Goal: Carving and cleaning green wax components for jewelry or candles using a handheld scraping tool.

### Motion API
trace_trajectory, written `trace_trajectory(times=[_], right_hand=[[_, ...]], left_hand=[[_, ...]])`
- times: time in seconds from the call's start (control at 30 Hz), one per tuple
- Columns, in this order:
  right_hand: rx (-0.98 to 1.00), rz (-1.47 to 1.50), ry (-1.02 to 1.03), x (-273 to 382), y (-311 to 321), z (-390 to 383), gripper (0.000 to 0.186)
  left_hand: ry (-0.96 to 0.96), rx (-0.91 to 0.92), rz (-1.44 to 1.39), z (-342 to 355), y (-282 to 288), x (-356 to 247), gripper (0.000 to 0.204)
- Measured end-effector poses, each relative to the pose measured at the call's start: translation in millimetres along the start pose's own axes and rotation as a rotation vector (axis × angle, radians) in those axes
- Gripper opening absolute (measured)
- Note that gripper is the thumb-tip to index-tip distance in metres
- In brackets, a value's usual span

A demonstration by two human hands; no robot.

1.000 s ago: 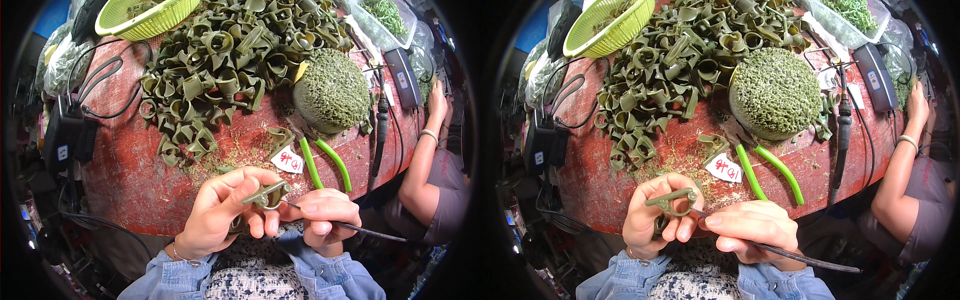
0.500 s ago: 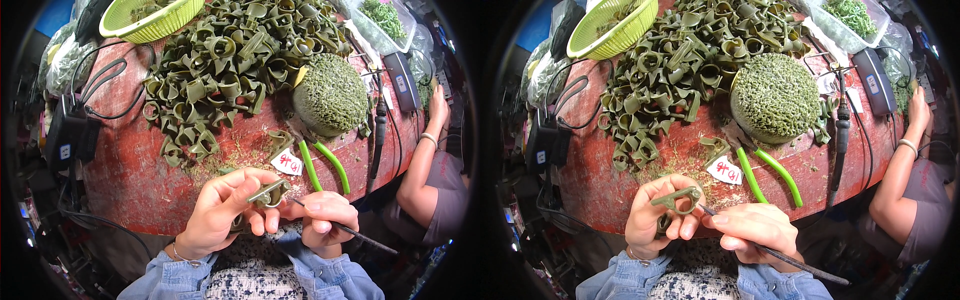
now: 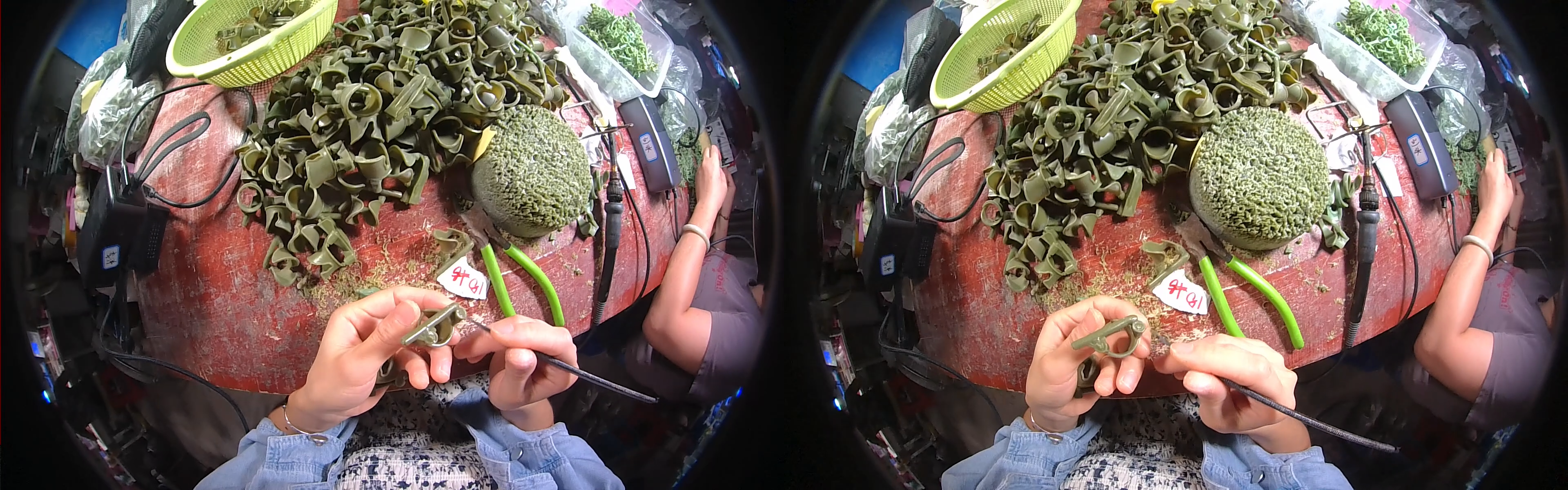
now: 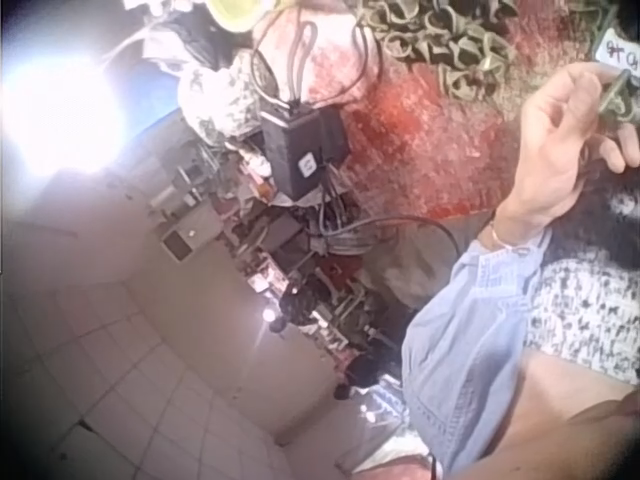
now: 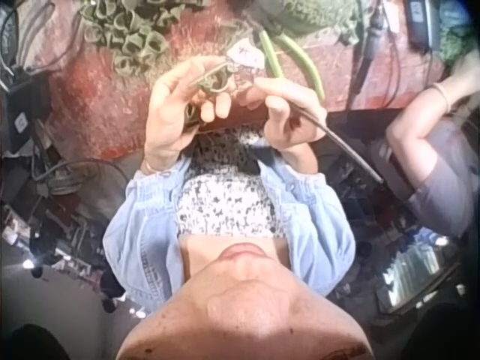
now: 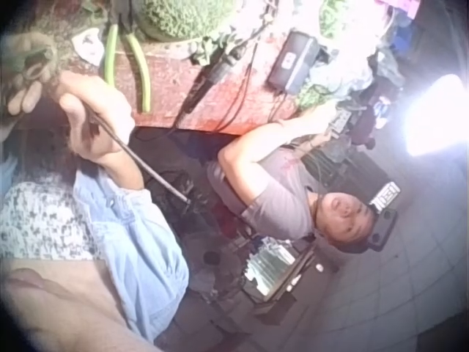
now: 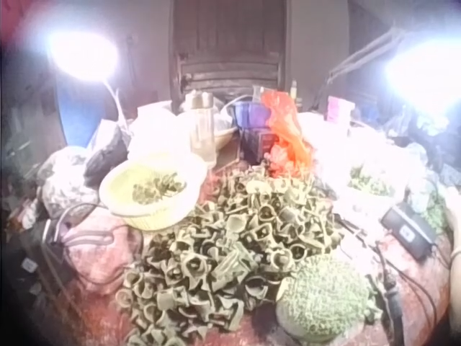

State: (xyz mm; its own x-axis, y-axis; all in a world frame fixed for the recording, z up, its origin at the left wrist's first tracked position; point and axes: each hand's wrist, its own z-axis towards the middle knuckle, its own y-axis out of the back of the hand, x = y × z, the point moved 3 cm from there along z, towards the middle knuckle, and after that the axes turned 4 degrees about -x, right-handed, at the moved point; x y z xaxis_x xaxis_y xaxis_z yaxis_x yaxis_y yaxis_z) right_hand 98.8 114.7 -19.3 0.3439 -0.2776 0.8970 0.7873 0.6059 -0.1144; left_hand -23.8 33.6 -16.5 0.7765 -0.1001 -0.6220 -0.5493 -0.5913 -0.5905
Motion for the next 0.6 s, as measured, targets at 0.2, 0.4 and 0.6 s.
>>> trace_trajectory(times=[0.2, 0.4, 0.6], right_hand=[[0.108, 0.037, 0.029, 6.0, 0.2, 9.3, 0.013], [-0.179, -0.118, -0.17, 1.0, 1.3, -1.0, 0.01], [-0.022, -0.225, -0.009, 5.1, -4.8, 14.9, 0.018]], left_hand=[[-0.024, 0.012, 0.022, -1.4, -0.7, -2.1, 0.039], [-0.227, 0.063, 0.132, 1.5, 0.8, 1.8, 0.04], [-0.224, 0.205, 0.302, -4.9, -6.5, -2.1, 0.038]])
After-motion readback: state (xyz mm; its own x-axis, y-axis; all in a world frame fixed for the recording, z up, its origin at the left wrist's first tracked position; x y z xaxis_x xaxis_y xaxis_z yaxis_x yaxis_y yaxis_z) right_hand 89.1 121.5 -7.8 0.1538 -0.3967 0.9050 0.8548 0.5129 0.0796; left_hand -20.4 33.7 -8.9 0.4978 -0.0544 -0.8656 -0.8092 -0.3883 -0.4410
